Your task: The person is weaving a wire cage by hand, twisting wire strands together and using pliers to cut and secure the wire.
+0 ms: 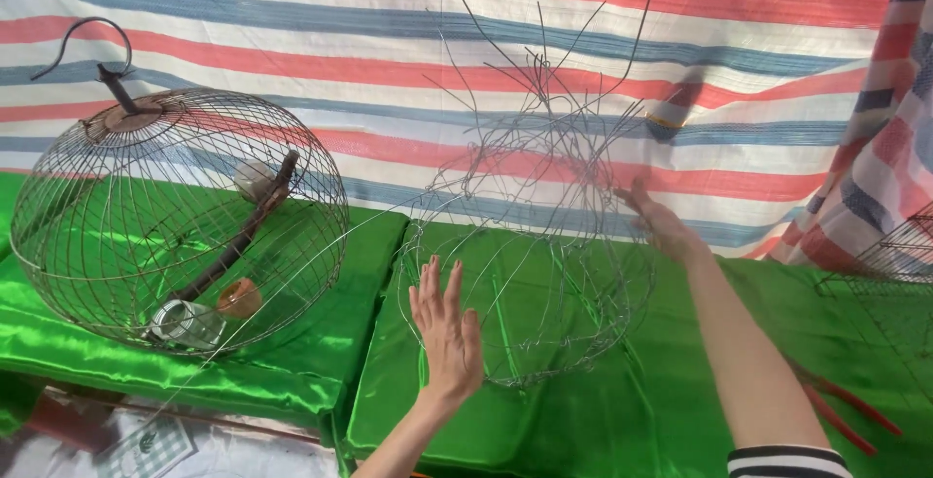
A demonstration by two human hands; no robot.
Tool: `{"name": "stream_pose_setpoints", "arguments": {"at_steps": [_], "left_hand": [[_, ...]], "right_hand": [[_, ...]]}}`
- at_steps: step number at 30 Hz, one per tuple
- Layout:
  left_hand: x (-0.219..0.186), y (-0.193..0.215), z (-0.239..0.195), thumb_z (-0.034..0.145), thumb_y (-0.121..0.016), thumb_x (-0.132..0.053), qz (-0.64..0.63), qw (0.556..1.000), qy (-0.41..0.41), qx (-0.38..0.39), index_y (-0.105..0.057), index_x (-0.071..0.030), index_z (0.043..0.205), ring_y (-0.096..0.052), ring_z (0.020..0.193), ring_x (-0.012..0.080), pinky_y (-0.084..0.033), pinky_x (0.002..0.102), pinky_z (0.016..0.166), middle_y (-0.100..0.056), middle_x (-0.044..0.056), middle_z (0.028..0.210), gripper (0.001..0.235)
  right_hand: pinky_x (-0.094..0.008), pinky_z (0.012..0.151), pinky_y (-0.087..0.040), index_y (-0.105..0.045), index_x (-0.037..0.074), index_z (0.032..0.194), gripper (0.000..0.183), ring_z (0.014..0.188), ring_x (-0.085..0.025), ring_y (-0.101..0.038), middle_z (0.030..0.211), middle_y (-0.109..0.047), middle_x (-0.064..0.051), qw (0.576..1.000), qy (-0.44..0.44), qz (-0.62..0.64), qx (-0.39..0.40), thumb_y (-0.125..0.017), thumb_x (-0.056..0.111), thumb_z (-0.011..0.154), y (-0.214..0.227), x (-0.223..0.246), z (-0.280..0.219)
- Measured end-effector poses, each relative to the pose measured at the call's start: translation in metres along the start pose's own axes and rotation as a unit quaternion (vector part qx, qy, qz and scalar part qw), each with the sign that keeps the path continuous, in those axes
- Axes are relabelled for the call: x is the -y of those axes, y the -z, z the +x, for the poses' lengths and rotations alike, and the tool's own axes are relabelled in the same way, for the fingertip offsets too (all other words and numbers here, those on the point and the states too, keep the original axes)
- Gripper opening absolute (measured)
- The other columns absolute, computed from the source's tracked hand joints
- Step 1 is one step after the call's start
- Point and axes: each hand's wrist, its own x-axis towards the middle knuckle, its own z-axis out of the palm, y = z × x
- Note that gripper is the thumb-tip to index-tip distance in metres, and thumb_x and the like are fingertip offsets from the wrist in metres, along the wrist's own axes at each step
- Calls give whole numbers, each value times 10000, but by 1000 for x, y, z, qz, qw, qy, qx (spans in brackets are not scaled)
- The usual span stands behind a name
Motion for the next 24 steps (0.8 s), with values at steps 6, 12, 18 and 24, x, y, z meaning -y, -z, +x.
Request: {"name": "stream_pose_setpoints", "arguments": {"at_steps": [6, 12, 18, 24], "left_hand": [[-3, 8, 2, 1095, -189, -351, -16, 999, 31, 28, -367, -173, 1577, -130, 1597, 292, 23, 516, 1286, -211, 108, 1704, 544], [5, 16, 2, 1072, -267, -348, -30, 998, 18, 58, -292, -159, 1597, -170, 1586, 280, 6, 529, 1290, -244, 100, 1694, 558], [30, 51, 67, 1047, -401, -226, -127, 991, 34, 17, -377, -105, 1516, -394, 1437, 341, -237, 565, 1227, -440, 145, 1463, 485], [140, 51, 142, 983, -614, -374, 205, 965, 46, 158, -496, -270, 1514, -393, 1426, 283, -207, 618, 1193, -478, 78, 1461, 553]], "right_hand": [[-596, 1245, -187, -326, 264, 1584, 1013, 1499, -433, -258, 1701, -208, -74, 1000, 4, 2, 21, -179, 810, 742, 1, -1, 4], [-597, 1227, -227, -317, 256, 1593, 961, 1499, -428, -276, 1675, -232, -158, 999, -9, 49, 1, -236, 769, 784, 3, -5, 4], [-693, 1206, -129, -314, 220, 1611, 989, 1502, -474, -207, 1661, -185, -237, 997, 21, 70, -37, -231, 893, 892, 34, -42, 8], [-699, 1194, -170, -280, 81, 1601, 684, 1478, -519, -254, 1636, -204, -301, 999, 12, 19, -23, -368, 467, 1044, 42, -29, -70]]}}
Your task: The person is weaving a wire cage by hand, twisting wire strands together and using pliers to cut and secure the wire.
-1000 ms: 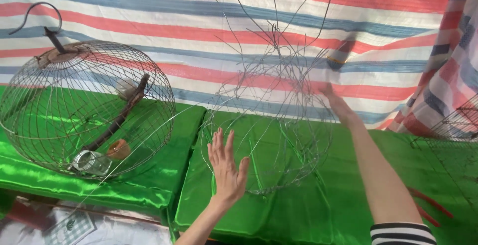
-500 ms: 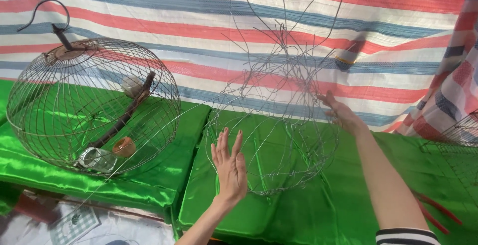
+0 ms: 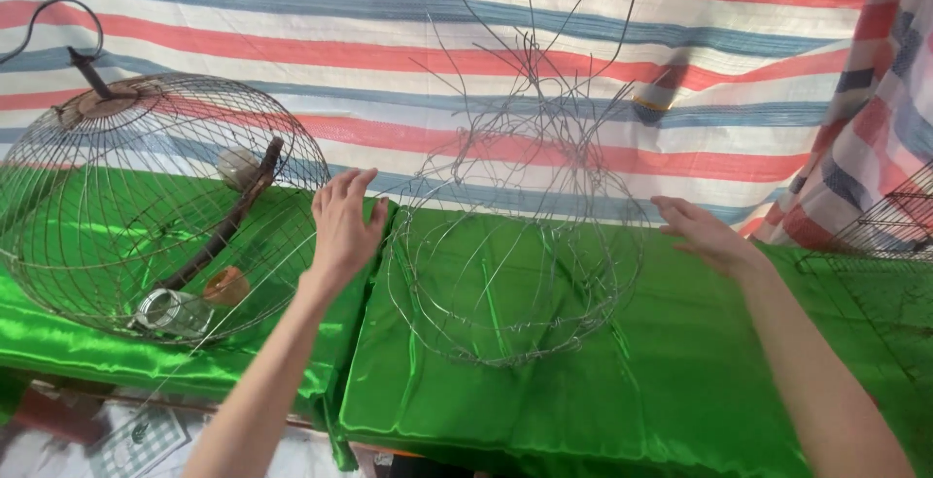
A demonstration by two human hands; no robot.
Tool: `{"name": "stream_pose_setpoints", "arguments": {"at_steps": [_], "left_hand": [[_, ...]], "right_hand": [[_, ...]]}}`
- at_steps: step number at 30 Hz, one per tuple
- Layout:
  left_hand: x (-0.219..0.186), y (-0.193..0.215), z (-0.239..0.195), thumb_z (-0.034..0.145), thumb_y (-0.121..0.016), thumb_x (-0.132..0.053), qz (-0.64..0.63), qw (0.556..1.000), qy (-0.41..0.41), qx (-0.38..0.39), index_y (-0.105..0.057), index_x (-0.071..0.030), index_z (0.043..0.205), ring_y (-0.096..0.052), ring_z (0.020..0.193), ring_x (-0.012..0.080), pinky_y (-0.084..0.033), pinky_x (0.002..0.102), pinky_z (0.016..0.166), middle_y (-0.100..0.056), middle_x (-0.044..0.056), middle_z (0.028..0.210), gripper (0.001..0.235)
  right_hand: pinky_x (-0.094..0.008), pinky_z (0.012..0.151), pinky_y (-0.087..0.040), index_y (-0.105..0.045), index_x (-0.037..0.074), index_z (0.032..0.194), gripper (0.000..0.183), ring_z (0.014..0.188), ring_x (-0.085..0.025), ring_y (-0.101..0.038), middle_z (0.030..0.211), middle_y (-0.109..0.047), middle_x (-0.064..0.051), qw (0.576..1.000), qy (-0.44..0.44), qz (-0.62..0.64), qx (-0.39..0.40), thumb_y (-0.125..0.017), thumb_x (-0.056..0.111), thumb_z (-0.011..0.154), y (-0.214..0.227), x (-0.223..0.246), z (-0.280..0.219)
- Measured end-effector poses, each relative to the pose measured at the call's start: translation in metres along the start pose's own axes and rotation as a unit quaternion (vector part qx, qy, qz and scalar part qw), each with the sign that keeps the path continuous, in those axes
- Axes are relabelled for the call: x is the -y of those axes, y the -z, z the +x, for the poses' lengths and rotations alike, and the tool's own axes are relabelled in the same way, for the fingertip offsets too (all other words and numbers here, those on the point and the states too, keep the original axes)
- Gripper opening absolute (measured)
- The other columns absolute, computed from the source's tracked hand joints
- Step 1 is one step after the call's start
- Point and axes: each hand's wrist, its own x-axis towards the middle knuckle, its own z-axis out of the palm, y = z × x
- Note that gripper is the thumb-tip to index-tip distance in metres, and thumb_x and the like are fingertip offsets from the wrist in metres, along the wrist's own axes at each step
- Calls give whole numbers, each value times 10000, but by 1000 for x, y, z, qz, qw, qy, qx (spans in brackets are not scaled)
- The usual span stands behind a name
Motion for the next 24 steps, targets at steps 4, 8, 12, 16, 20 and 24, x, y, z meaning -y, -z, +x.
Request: {"name": "stream_pose_setpoints", "arguments": {"at_steps": [4, 8, 12, 16, 20, 24], "left_hand": [[15, 15, 12, 1039, -542, -404, 10, 996, -31, 85, -683, -308, 1323, -703, 1007, 354, -542, 563, 906, -702, 54, 1060, 331], [-4, 69, 11, 1021, -591, -338, -137, 979, 32, 146, -737, -319, 1255, -674, 844, 248, -546, 468, 840, -753, 40, 906, 276], [-15, 139, 20, 1041, -647, -206, -270, 933, 156, 181, -724, -68, 1247, -440, 546, 132, -342, 252, 529, -683, 144, 850, 260], [-23, 192, 11, 1031, -606, -61, -233, 945, 142, 181, -697, -17, 1269, -473, 692, 194, -394, 325, 687, -626, 159, 835, 259], [19, 206, 9, 1008, -633, -84, -213, 961, 114, 138, -739, -88, 1208, -408, 622, 137, -321, 290, 596, -599, 78, 744, 227], [49, 192, 3, 998, -652, -68, -136, 973, 161, 95, -768, -164, 1187, -404, 501, 83, -310, 221, 396, -675, 66, 787, 242]], "right_hand": [[-663, 1198, -222, -307, 60, 1593, 752, 1471, -514, -276, 1627, -245, -298, 1000, -11, -7, 11, -412, 535, 1020, 2, -12, 3], [-619, 1194, -280, -308, 53, 1590, 775, 1460, -476, -321, 1614, -282, -285, 999, -25, -24, 8, -423, 561, 1018, -1, -8, 2], [-606, 1191, -304, -322, 44, 1584, 738, 1463, -471, -323, 1618, -287, -273, 999, -32, -15, 8, -421, 529, 1035, -5, -8, -2], [-618, 1172, -310, -320, 0, 1571, 731, 1452, -519, -310, 1613, -249, -315, 1000, -6, 7, 3, -436, 487, 1038, -11, 3, -14], [-538, 1175, -372, -391, 85, 1548, 578, 1426, -401, -400, 1599, -345, -192, 1000, -21, -21, 11, -432, 352, 1036, -4, 1, -3], [-461, 1138, -438, -439, 103, 1520, 506, 1369, -293, -494, 1522, -474, -122, 999, -23, -43, 4, -431, 259, 1039, -5, -2, 2]]}}
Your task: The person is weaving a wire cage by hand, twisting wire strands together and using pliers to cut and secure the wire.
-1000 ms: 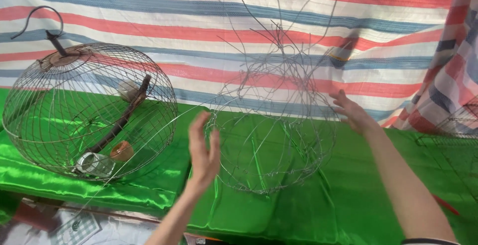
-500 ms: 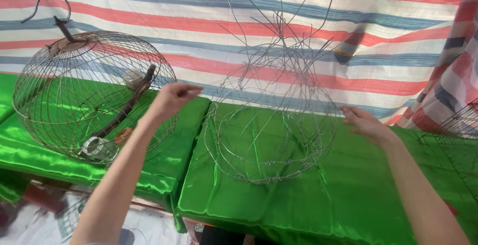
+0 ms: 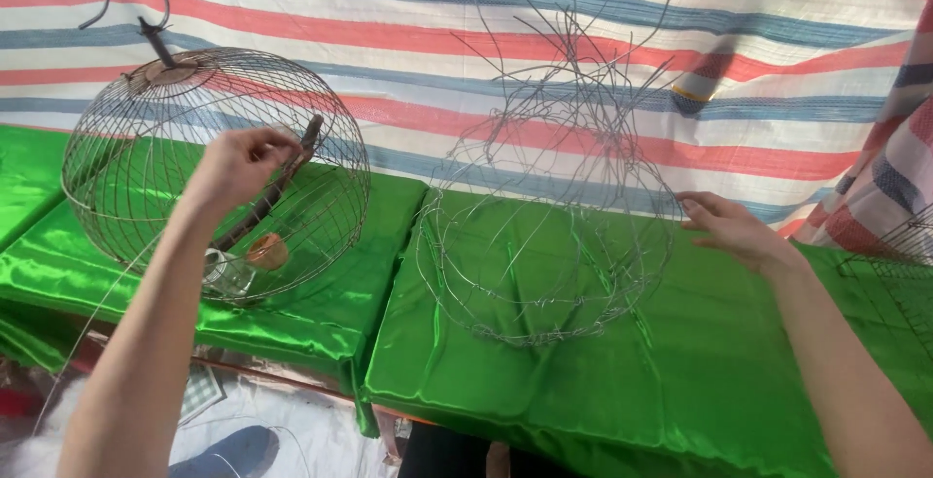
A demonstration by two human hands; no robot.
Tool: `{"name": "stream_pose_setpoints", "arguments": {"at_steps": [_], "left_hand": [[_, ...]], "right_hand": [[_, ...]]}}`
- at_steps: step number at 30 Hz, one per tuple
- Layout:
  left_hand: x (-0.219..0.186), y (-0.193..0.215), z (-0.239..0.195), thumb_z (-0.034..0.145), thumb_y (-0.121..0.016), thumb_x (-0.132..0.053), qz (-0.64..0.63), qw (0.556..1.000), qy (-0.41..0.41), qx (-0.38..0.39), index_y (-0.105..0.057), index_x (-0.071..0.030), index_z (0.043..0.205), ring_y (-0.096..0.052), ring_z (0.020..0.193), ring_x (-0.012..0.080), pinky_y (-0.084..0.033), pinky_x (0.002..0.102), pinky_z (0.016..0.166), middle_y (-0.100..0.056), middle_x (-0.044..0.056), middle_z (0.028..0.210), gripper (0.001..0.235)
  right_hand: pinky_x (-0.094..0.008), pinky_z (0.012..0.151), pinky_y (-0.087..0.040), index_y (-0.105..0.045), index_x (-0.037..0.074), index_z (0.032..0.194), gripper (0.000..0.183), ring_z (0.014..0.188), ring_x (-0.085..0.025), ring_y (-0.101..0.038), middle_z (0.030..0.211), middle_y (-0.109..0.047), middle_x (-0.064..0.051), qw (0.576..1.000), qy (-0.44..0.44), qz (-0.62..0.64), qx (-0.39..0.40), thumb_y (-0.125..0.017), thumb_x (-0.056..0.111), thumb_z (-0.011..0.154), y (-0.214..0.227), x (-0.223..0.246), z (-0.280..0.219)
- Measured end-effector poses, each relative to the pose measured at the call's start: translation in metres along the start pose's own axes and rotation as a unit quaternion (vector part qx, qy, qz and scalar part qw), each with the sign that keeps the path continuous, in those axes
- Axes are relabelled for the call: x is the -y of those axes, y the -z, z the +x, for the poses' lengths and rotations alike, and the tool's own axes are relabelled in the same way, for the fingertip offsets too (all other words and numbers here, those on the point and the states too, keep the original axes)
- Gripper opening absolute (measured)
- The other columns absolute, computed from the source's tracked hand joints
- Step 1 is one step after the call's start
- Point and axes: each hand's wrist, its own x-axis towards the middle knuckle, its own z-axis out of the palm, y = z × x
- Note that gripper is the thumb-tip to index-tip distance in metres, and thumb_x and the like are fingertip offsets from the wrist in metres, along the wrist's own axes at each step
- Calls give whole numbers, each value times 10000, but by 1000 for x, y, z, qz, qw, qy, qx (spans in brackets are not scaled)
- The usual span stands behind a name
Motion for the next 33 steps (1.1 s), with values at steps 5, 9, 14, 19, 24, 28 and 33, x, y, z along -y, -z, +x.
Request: {"name": "stream_pose_setpoints", "arguments": {"at_steps": [5, 9, 14, 19, 24, 28, 33], "left_hand": [[36, -39, 0, 1027, -571, -173, 183, 983, -28, -12, -755, -144, 1145, -684, 723, 223, -543, 387, 647, -761, 66, 954, 221], [19, -38, -21, 973, -556, -253, 275, 961, -30, 23, -739, -145, 1090, -699, 688, 347, -545, 478, 667, -764, 116, 857, 243], [19, -27, -49, 991, -509, -270, 311, 939, 0, 147, -721, -116, 1119, -742, 763, 298, -595, 435, 750, -786, 90, 948, 293], [55, -48, -78, 1052, -424, -232, 347, 887, 27, 303, -673, -79, 1024, -713, 786, 135, -648, 284, 800, -745, 42, 957, 294], [130, -106, -89, 974, -466, -248, 314, 893, -9, 322, -634, 2, 1013, -720, 832, 291, -595, 437, 826, -759, 129, 1006, 303], [149, -126, -96, 999, -479, -281, 329, 894, -2, 304, -607, -19, 1013, -723, 818, 329, -588, 462, 768, -750, 132, 961, 291], [209, -141, -99, 834, -539, -83, 398, 881, -30, 255, -644, 33, 826, -729, 693, 364, -572, 458, 606, -741, 175, 812, 157]], "right_hand": [[-459, 1101, -444, -449, 124, 1529, 588, 1334, -289, -525, 1506, -507, -122, 1000, 14, -21, 3, -503, 302, 971, -6, -6, 1], [-457, 1104, -449, -449, 156, 1537, 618, 1349, -279, -535, 1480, -536, -125, 998, 15, -53, 0, -514, 346, 952, -5, -6, -3], [-464, 1120, -445, -432, 153, 1539, 617, 1351, -290, -525, 1516, -503, -108, 998, 0, -59, -3, -522, 325, 954, -10, -2, -2], [-474, 1107, -449, -424, 121, 1527, 555, 1350, -303, -515, 1545, -459, -123, 997, 3, -72, -4, -490, 282, 1000, -18, 4, 2], [-455, 1043, -470, -458, 131, 1516, 512, 1303, -286, -527, 1472, -511, -128, 993, 5, -116, -16, -508, 255, 1022, -20, 6, 9], [-441, 1021, -460, -465, 146, 1520, 527, 1276, -292, -538, 1469, -534, -117, 988, 17, -154, -20, -519, 272, 1011, -19, 1, 10], [-434, 968, -480, -462, 147, 1522, 511, 1237, -294, -559, 1474, -534, -106, 989, 11, -148, -17, -519, 238, 1023, -20, 7, 4]]}}
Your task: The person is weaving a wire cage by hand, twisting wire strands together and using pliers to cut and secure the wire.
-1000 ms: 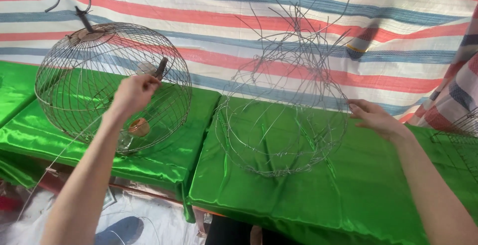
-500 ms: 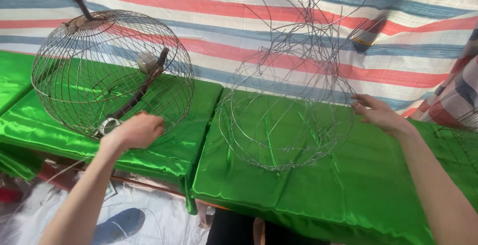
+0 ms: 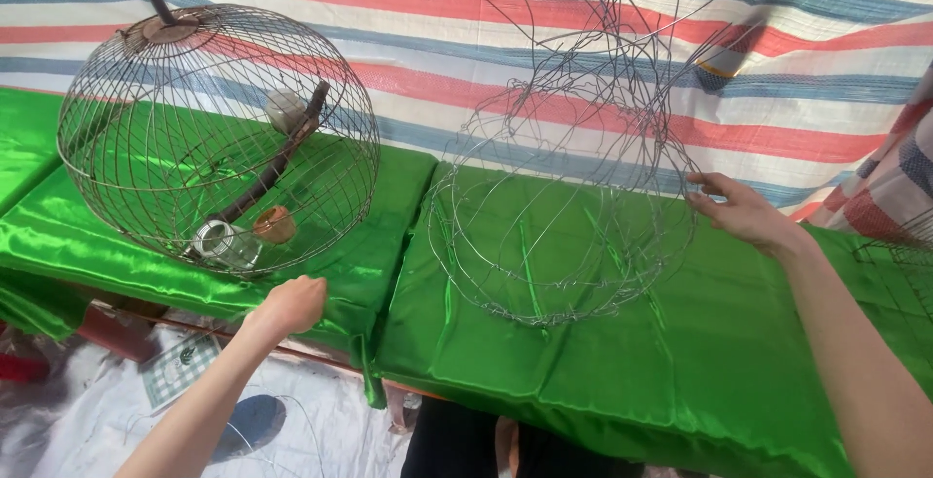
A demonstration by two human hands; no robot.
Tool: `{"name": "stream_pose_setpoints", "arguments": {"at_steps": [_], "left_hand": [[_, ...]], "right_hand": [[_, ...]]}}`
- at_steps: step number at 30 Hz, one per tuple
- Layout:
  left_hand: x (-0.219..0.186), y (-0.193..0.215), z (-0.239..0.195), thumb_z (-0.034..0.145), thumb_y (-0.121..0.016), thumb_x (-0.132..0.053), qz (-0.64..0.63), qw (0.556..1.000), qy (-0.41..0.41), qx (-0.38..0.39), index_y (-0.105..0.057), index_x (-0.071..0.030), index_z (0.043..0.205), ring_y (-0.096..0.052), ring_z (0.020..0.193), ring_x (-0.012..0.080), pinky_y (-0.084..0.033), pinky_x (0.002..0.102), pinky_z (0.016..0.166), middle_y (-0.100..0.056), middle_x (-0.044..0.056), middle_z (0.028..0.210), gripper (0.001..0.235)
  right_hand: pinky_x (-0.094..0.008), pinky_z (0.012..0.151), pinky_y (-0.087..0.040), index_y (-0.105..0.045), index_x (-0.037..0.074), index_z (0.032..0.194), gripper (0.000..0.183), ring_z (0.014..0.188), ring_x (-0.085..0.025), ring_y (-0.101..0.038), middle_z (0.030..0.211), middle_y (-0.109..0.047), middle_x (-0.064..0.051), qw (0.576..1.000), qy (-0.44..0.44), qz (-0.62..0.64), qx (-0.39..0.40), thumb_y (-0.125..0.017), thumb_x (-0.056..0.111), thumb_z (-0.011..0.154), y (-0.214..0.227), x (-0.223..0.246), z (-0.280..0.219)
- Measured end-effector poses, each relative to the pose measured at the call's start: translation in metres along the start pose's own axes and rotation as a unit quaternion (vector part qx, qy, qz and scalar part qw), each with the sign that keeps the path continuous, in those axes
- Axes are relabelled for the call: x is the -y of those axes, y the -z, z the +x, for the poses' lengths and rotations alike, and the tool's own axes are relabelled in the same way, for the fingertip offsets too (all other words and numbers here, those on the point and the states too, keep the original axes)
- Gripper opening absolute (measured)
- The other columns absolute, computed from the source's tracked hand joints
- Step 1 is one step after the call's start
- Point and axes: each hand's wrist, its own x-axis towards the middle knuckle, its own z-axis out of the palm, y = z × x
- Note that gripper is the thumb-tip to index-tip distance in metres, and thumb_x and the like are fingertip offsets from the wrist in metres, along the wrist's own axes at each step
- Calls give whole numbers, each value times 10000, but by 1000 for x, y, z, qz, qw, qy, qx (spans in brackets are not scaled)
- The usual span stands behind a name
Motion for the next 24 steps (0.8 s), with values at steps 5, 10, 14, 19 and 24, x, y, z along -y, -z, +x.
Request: {"name": "stream_pose_setpoints", "arguments": {"at_steps": [5, 10, 14, 19, 24], "left_hand": [[4, -21, -5, 857, -561, -103, -1, 1000, -6, -1, -661, 34, 811, -715, 664, 339, -563, 452, 607, -731, 159, 776, 176], [-25, 16, -16, 1004, -500, -287, -62, 997, -18, -30, -645, -42, 1014, -717, 721, 343, -582, 449, 661, -753, 108, 850, 285], [-21, 34, -30, 986, -541, -295, -94, 994, -41, 47, -733, -133, 1084, -772, 830, 220, -625, 361, 802, -795, -8, 1005, 269], [-30, 103, -79, 962, -603, -322, -170, 969, -58, 167, -776, -194, 1167, -768, 831, 88, -626, 243, 799, -826, -83, 1083, 298], [-61, 197, -133, 901, -675, -283, -276, 950, -107, 102, -859, -250, 1162, -570, 445, 57, -437, 215, 417, -935, -68, 877, 321]], "right_hand": [[-452, 1042, -455, -468, 142, 1509, 500, 1296, -284, -520, 1493, -513, -93, 1000, 1, 3, 4, -515, 251, 1024, -1, -1, 5], [-440, 1000, -470, -493, 143, 1495, 475, 1238, -276, -546, 1442, -543, -84, 1000, 10, 17, 0, -522, 226, 1029, -1, -7, 9], [-462, 1083, -443, -423, 146, 1528, 543, 1316, -292, -515, 1523, -471, -76, 1000, 2, 16, -1, -512, 269, 1007, 0, -2, 1], [-519, 1136, -417, -356, 180, 1554, 625, 1411, -350, -445, 1597, -377, -120, 1000, -4, 7, -26, -507, 345, 970, 11, 4, -13], [-519, 1112, -433, -402, 93, 1516, 558, 1349, -380, -489, 1571, -410, -168, 990, 79, 70, -92, -524, 161, 976, 28, 35, -48]]}}
